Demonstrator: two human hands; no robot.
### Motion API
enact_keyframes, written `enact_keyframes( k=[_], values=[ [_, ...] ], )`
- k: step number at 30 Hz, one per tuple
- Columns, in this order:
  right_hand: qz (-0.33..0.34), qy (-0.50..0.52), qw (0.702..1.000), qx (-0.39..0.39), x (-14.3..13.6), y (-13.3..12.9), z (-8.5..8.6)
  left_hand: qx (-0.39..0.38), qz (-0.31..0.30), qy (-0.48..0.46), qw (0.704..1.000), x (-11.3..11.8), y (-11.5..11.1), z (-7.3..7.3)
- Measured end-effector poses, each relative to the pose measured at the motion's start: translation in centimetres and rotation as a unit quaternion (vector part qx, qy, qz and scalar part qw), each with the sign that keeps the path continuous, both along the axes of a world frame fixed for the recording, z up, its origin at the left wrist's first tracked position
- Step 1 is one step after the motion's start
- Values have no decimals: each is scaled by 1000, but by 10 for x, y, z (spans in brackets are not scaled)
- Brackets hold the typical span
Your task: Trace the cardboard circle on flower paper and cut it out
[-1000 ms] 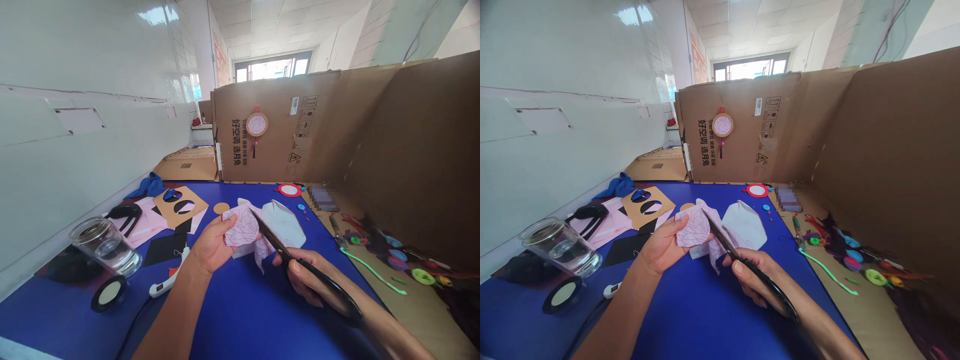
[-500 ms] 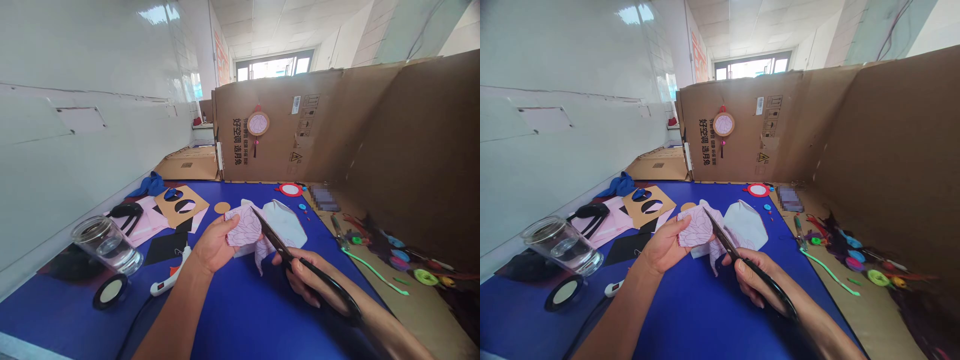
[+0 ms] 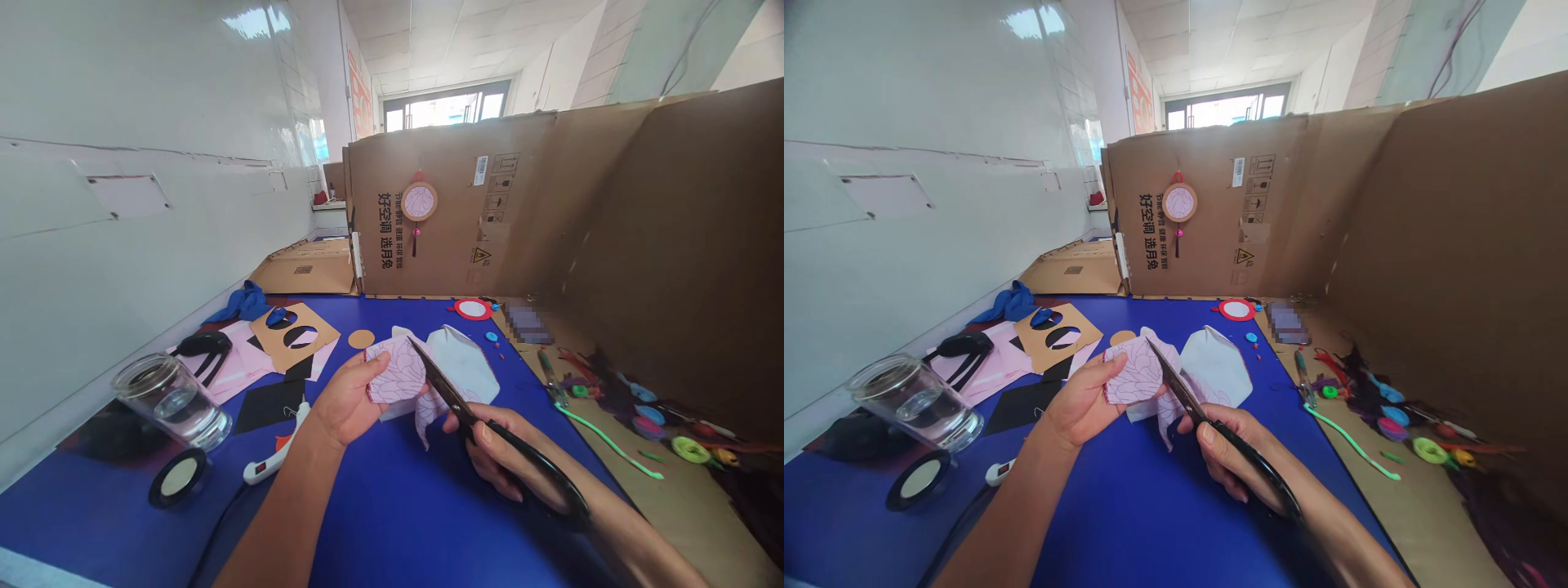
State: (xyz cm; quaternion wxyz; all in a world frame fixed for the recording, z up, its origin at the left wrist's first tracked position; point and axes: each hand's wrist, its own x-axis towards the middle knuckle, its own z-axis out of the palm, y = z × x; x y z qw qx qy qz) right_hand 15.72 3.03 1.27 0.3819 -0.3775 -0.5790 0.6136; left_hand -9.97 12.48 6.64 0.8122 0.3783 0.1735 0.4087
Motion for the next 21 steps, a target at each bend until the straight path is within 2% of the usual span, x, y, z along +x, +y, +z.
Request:
enact_keyframes(
  k=[11,21],
  values=[
    [-1,6,1000,-29,-5,-3,12,15,-7,-6,1000,-5,1,3],
    [6,15,999,-29,-5,-3,9,10,-9,-10,1000,-7,2,4]
  ],
)
